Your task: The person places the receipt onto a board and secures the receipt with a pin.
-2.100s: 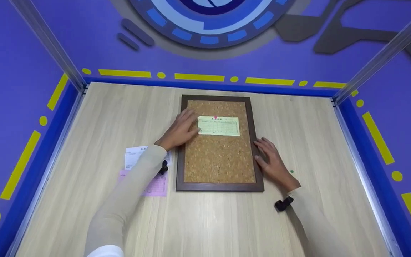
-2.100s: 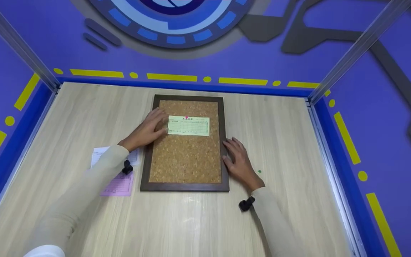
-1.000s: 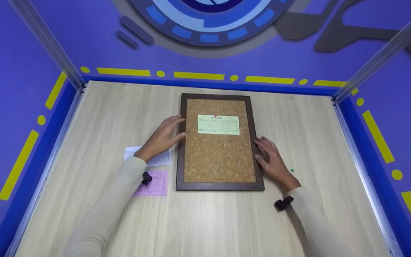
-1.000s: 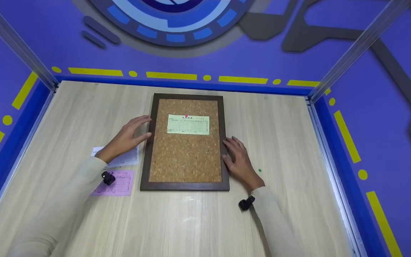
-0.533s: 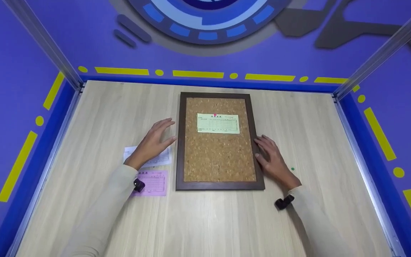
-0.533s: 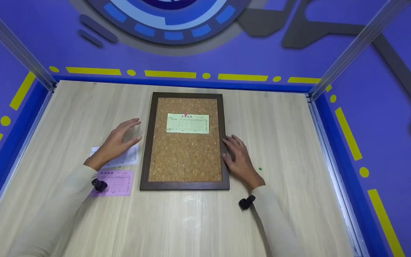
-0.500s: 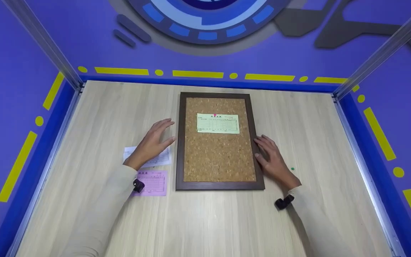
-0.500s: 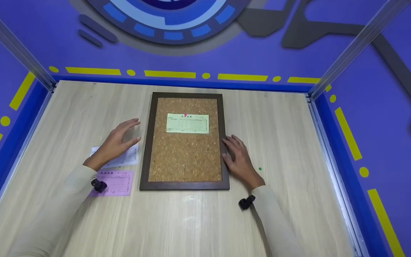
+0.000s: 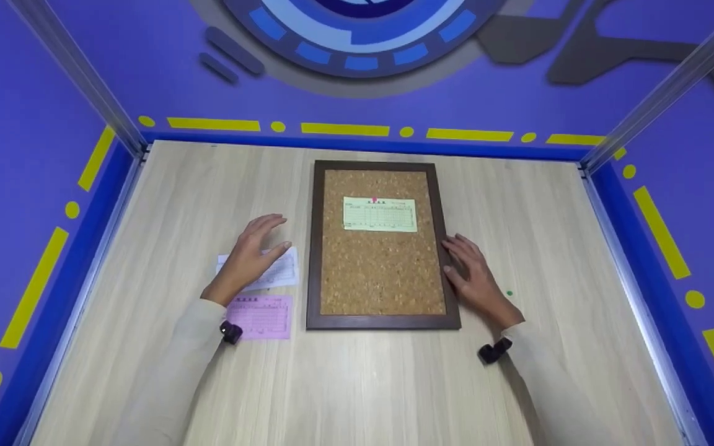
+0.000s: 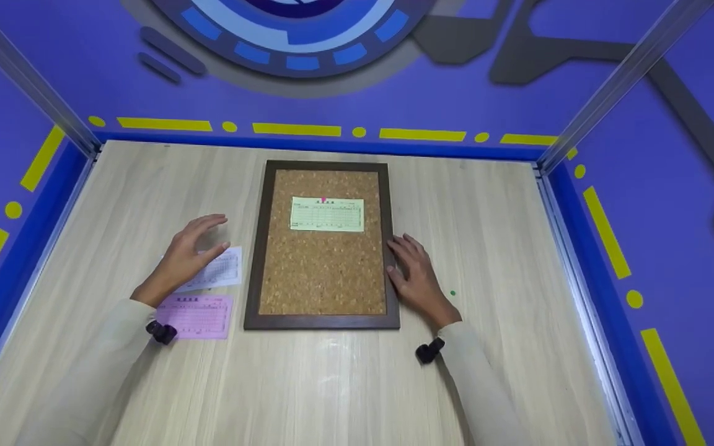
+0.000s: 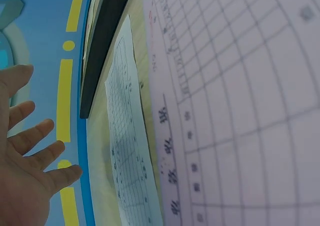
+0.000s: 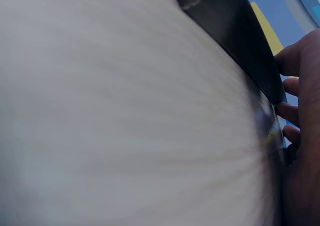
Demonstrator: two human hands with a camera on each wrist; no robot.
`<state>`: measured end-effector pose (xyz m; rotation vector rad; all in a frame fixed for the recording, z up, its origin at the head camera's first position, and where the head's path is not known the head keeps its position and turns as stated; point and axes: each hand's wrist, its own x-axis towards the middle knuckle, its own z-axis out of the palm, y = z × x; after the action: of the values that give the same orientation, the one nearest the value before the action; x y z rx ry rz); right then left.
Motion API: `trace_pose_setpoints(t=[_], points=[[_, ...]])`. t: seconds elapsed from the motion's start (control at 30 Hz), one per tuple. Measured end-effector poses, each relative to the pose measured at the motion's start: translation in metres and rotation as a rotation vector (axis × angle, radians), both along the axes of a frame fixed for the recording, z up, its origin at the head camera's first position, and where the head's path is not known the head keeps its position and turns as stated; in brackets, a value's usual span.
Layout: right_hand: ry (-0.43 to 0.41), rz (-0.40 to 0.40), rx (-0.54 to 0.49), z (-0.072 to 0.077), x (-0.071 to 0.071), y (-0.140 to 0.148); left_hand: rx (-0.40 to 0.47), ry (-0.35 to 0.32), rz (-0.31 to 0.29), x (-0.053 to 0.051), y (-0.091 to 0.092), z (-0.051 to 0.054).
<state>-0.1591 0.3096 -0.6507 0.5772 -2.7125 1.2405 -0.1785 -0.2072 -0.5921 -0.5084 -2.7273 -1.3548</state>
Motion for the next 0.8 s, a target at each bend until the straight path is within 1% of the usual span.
trace_pose_setpoints(t=[0.13, 0.33, 0.57, 0.8], points=[[0.008, -0.001, 0.005, 0.001, -0.001, 0.0, 0.015, 0.01, 0.025, 0.006, -0.007, -0.002], [-0.006, 0.004, 0.017, 0.003, -0.002, 0.0, 0.045, 0.013, 0.067, 0.016, -0.019, -0.006], [-0.01, -0.001, 0.015, 0.002, -0.004, 0.0, 0.035, -0.005, 0.103, 0.027, -0.032, -0.01], [-0.002, 0.001, 0.002, 0.0, -0.002, -0.001, 0.042, -0.001, 0.136, 0.034, -0.043, -0.013]])
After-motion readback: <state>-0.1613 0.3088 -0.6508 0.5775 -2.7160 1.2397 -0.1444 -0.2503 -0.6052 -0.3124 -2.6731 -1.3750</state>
